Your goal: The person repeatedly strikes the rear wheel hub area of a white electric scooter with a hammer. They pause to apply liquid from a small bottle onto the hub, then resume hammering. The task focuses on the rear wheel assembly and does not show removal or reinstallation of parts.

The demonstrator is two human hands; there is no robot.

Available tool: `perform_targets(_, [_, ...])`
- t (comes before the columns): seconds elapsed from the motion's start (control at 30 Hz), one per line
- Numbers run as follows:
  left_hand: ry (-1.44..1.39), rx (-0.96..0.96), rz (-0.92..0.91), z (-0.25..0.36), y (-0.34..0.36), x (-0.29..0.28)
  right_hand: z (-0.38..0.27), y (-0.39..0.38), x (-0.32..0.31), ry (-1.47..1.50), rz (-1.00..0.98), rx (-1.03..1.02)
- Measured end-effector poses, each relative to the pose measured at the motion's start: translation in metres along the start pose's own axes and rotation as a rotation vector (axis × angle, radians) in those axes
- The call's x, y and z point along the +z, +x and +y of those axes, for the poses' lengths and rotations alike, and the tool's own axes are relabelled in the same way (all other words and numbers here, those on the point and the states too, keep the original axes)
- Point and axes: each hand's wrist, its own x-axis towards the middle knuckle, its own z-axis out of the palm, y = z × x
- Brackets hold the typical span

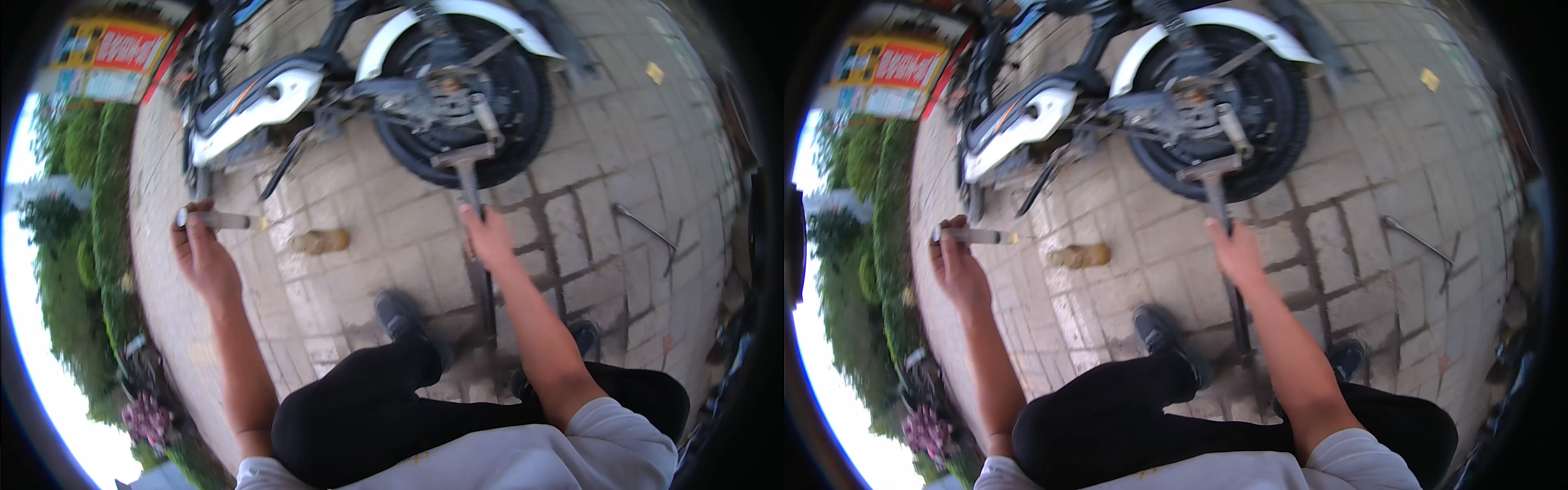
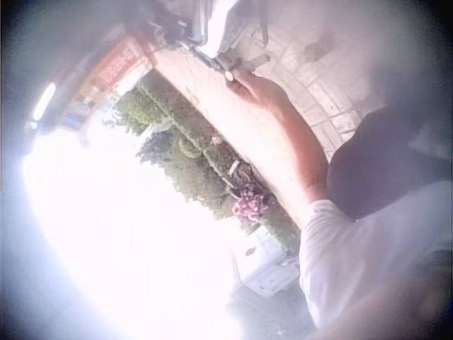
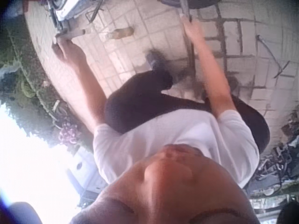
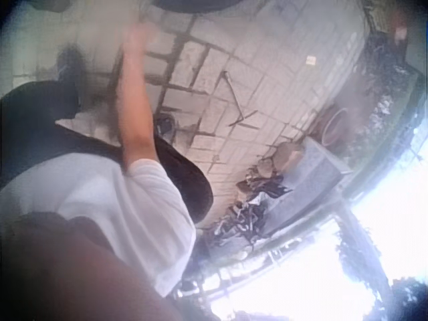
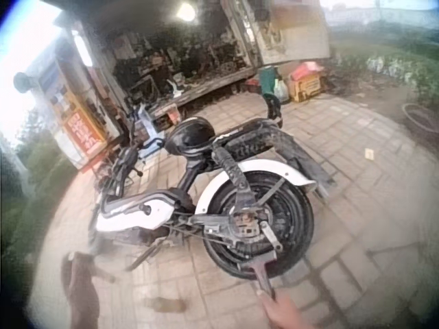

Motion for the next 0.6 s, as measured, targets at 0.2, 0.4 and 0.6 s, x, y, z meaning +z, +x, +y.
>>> perform_targets(0.2, [-0.342,-0.084,-0.422,0.034,0.049,0.130,0.002,-0.008,-0.032,0.337,0.113,-0.073])
perform_targets(0.4, [-0.672,-0.298,-0.479,0.030,0.055,0.259,0.005,-0.009,-0.056,0.591,0.229,-0.035])
perform_targets(0.6, [-0.690,-0.216,-0.505,-0.004,0.017,0.327,0.010,-0.015,-0.055,0.568,0.168,-0.028])
